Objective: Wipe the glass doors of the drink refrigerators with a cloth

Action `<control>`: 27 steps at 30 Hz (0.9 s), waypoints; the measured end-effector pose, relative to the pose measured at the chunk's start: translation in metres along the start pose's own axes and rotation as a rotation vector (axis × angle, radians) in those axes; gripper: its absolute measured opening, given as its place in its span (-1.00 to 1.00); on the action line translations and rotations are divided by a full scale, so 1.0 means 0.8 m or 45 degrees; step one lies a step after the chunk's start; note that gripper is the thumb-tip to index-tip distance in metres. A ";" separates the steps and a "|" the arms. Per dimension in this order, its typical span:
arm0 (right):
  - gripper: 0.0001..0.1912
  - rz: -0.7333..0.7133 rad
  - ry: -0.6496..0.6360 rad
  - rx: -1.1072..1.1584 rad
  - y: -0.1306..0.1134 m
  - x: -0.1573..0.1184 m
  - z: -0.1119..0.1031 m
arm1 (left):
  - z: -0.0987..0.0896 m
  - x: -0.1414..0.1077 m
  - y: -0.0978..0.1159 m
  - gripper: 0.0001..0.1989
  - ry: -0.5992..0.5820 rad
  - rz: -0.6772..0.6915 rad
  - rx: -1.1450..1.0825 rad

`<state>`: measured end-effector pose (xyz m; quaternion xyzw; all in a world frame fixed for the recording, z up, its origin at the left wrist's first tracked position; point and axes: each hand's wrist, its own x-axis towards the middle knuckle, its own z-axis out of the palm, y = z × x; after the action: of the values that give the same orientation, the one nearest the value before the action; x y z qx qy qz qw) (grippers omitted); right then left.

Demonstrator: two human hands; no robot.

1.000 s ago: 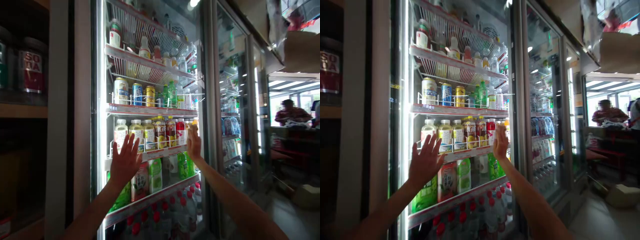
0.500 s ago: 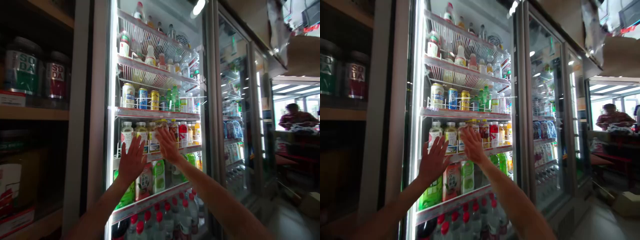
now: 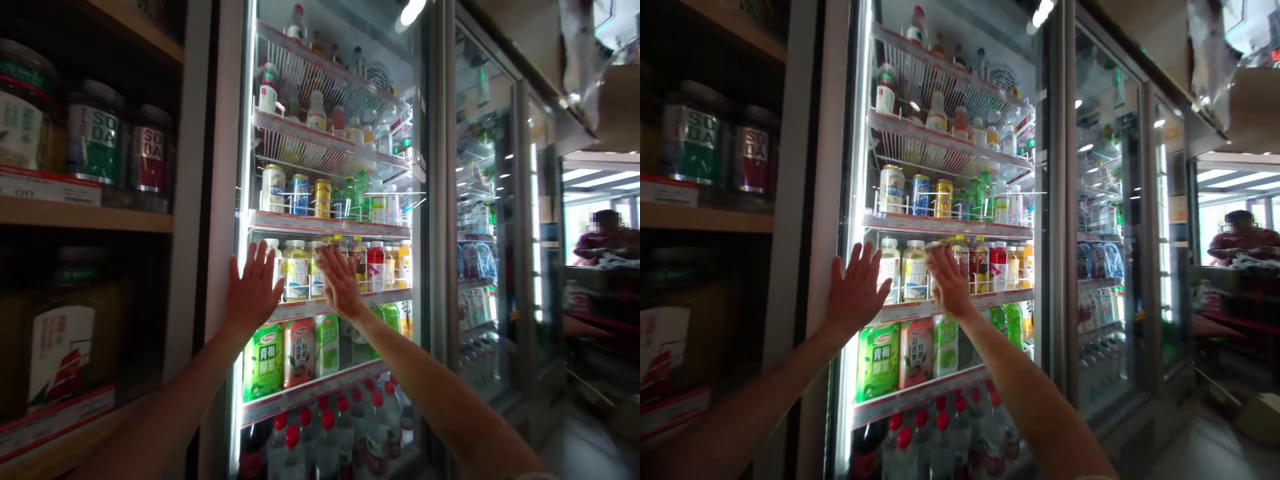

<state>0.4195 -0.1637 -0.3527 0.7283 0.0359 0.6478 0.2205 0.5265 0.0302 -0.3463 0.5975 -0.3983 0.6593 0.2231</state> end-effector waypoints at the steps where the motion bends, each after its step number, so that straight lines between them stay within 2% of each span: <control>1: -0.52 -0.124 -0.063 0.019 -0.013 -0.002 -0.001 | 0.000 0.000 0.001 -0.33 -0.002 0.000 0.000; 3: -0.51 -0.238 -0.120 0.039 -0.014 -0.008 -0.005 | -0.001 -0.001 0.001 -0.33 -0.011 -0.007 -0.005; 4: -0.50 -0.192 -0.098 0.034 -0.002 -0.011 -0.007 | -0.001 -0.001 0.000 -0.33 -0.014 -0.009 -0.010; 5: -0.50 -0.071 -0.037 0.022 0.016 -0.012 -0.008 | -0.001 -0.001 0.000 -0.33 -0.018 -0.010 -0.016; 8: -0.50 0.503 0.269 -0.026 0.066 -0.010 -0.009 | -0.001 -0.001 0.000 -0.32 -0.029 -0.007 -0.033; 10: -0.50 0.676 0.358 -0.045 0.069 -0.005 -0.005 | -0.001 -0.001 0.000 -0.32 -0.032 -0.007 -0.041; 12: -0.50 0.564 0.266 -0.051 0.042 -0.001 0.000 | -0.001 -0.001 -0.001 -0.33 -0.030 -0.005 -0.045; 15: -0.50 0.126 0.000 -0.025 -0.018 -0.005 0.003 | -0.002 -0.001 -0.002 -0.36 -0.009 0.006 -0.048; 17: -0.50 -0.133 -0.133 -0.001 -0.034 -0.015 0.000 | -0.003 -0.001 -0.002 -0.37 -0.012 0.005 -0.058; 18: -0.50 -0.203 -0.166 0.004 -0.029 -0.021 -0.002 | -0.003 -0.002 -0.002 -0.37 -0.022 0.001 -0.065; 20: -0.49 -0.152 -0.139 -0.021 0.002 -0.036 -0.006 | -0.004 -0.004 0.001 -0.36 -0.041 -0.013 -0.072; 22: -0.48 0.147 0.013 -0.090 0.042 -0.050 -0.009 | -0.003 -0.006 0.004 -0.34 -0.049 -0.018 -0.063; 24: -0.46 0.481 0.206 -0.153 0.067 -0.060 -0.008 | -0.002 -0.007 0.007 -0.32 -0.054 -0.014 -0.044; 25: -0.44 0.567 0.264 -0.163 0.067 -0.064 -0.007 | -0.001 -0.008 0.008 -0.31 -0.062 -0.010 -0.036; 27: -0.41 0.515 0.244 -0.134 0.047 -0.072 -0.004 | 0.000 -0.010 0.008 -0.31 -0.079 -0.007 -0.024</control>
<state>0.3986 -0.2161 -0.3920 0.6432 -0.1239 0.7461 0.1195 0.5229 0.0276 -0.3555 0.6166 -0.4095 0.6360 0.2181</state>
